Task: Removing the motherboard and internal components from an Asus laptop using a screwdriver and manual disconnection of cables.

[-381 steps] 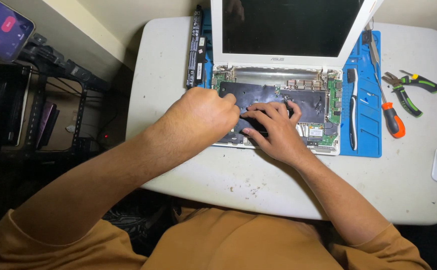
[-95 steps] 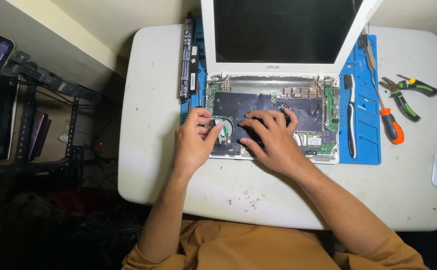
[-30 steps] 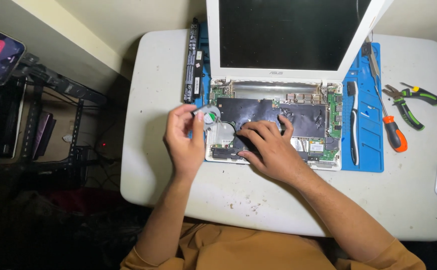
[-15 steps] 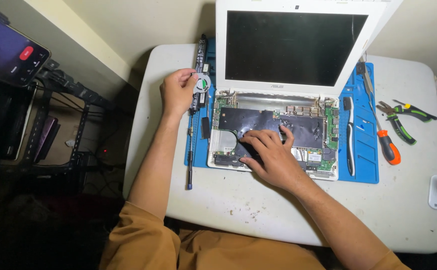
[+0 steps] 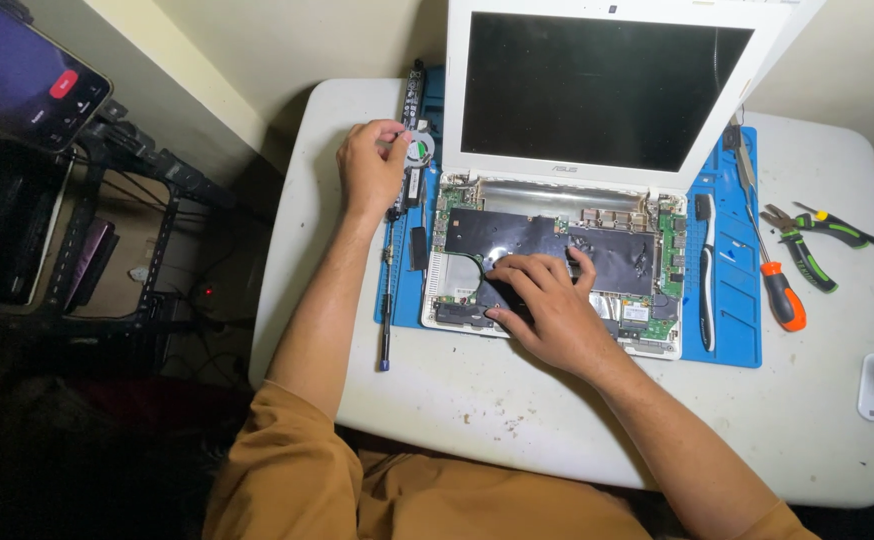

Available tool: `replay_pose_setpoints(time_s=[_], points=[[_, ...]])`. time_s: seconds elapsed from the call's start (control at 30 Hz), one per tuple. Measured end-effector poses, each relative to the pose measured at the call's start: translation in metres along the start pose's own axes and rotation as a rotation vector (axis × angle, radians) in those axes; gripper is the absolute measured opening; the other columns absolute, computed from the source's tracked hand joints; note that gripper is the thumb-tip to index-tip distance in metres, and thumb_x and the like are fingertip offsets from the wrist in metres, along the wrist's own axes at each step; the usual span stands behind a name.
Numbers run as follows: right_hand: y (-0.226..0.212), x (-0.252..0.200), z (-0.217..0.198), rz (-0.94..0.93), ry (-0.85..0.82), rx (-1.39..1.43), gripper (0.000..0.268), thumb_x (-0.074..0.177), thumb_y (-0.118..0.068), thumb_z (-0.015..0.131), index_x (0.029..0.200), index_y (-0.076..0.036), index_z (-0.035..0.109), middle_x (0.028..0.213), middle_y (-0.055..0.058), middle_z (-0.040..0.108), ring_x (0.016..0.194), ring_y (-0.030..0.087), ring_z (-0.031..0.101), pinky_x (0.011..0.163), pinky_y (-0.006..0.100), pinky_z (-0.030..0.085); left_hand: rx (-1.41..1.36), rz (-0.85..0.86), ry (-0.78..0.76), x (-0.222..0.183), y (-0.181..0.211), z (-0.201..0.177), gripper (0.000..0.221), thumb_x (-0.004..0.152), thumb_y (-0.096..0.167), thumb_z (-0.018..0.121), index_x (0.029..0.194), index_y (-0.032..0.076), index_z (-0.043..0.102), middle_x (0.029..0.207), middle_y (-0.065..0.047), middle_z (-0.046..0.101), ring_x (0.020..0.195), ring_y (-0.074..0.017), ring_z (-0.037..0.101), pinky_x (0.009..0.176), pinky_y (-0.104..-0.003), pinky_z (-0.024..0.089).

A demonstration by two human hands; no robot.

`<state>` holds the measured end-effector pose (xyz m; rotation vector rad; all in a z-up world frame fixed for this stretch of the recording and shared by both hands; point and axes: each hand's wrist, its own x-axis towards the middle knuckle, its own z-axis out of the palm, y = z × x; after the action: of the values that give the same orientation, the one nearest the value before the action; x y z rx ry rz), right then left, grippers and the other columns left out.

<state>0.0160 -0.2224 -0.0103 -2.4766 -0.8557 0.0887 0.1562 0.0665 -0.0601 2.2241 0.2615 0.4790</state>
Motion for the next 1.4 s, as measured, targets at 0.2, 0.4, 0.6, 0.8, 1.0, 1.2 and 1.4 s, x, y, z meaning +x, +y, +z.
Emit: replay_pose_setpoints(time_s=[0.2, 0.4, 0.6, 0.8, 1.0, 1.2, 1.4], points=[[-0.001, 0.0, -0.001, -0.004, 0.001, 0.009, 0.041, 0.096, -0.038, 0.067, 0.13, -0.014, 0.062, 0.129, 0.007, 0.061, 0.125, 0.027, 0.049, 0.112, 0.067, 0.006, 0.024, 0.053, 0.027, 0.017, -0.01, 0.014, 0.012, 0.093, 0.02, 0.076, 0.104, 0.014, 0.077, 0.091, -0.005, 0.069, 0.072, -0.0216, 0.071, 0.073, -0.037, 0.057], [0.0, 0.001, -0.001, -0.001, -0.002, 0.017, 0.041, 0.096, -0.037, 0.067, 0.129, -0.015, 0.062, 0.129, 0.007, 0.061, 0.125, 0.027, 0.048, 0.111, 0.066, 0.005, 0.012, 0.106, 0.079, 0.015, 0.002, 0.015, 0.014, 0.094, 0.022, 0.076, 0.106, 0.015, 0.074, 0.092, -0.006, 0.069, 0.072, -0.0243, 0.071, 0.073, -0.039, 0.056], [0.0, 0.001, -0.002, 0.002, -0.002, 0.017, 0.041, 0.096, -0.038, 0.067, 0.129, -0.014, 0.062, 0.13, 0.007, 0.06, 0.124, 0.027, 0.048, 0.112, 0.066, 0.006, 0.054, 0.042, 0.023, 0.002, 0.005, 0.005, 0.031, 0.089, 0.03, 0.082, 0.113, 0.014, 0.068, 0.097, -0.006, 0.07, 0.08, -0.0273, 0.071, 0.077, -0.044, 0.055], [0.003, -0.001, -0.003, -0.07, 0.04, -0.043, 0.042, 0.099, -0.046, 0.057, 0.132, -0.019, 0.06, 0.132, -0.001, 0.061, 0.124, 0.022, 0.053, 0.115, 0.06, 0.012, -0.067, -0.001, -0.016, -0.007, 0.03, -0.002, 0.026, 0.093, 0.033, 0.07, 0.114, 0.018, 0.065, 0.098, 0.002, 0.076, 0.075, -0.0163, 0.064, 0.079, -0.035, 0.053], [0.004, -0.001, -0.002, -0.079, 0.049, -0.045, 0.042, 0.1, -0.045, 0.057, 0.132, -0.019, 0.061, 0.133, -0.001, 0.061, 0.125, 0.022, 0.053, 0.115, 0.06, 0.012, -0.031, 0.066, -0.153, -0.024, 0.045, -0.025, 0.033, 0.098, 0.028, 0.065, 0.13, 0.02, 0.057, 0.124, 0.001, 0.074, 0.108, -0.0244, 0.058, 0.093, -0.041, 0.048], [0.002, -0.001, -0.001, -0.017, 0.031, 0.005, 0.039, 0.098, -0.039, 0.066, 0.128, -0.015, 0.062, 0.129, 0.005, 0.06, 0.123, 0.026, 0.049, 0.112, 0.065, 0.008, -0.08, 0.226, -0.129, -0.055, 0.074, -0.049, 0.012, 0.102, 0.017, 0.066, 0.114, 0.014, 0.068, 0.1, -0.008, 0.073, 0.089, -0.0272, 0.064, 0.084, -0.042, 0.051], [0.0, -0.001, -0.001, -0.03, 0.041, -0.019, 0.036, 0.098, -0.039, 0.066, 0.126, -0.016, 0.065, 0.128, 0.005, 0.061, 0.123, 0.026, 0.048, 0.112, 0.065, 0.008, 0.153, 0.358, -0.538, -0.111, 0.086, -0.079, 0.011, 0.093, 0.012, 0.074, 0.101, 0.015, 0.081, 0.091, -0.005, 0.074, 0.085, -0.0227, 0.066, 0.078, -0.036, 0.051]])
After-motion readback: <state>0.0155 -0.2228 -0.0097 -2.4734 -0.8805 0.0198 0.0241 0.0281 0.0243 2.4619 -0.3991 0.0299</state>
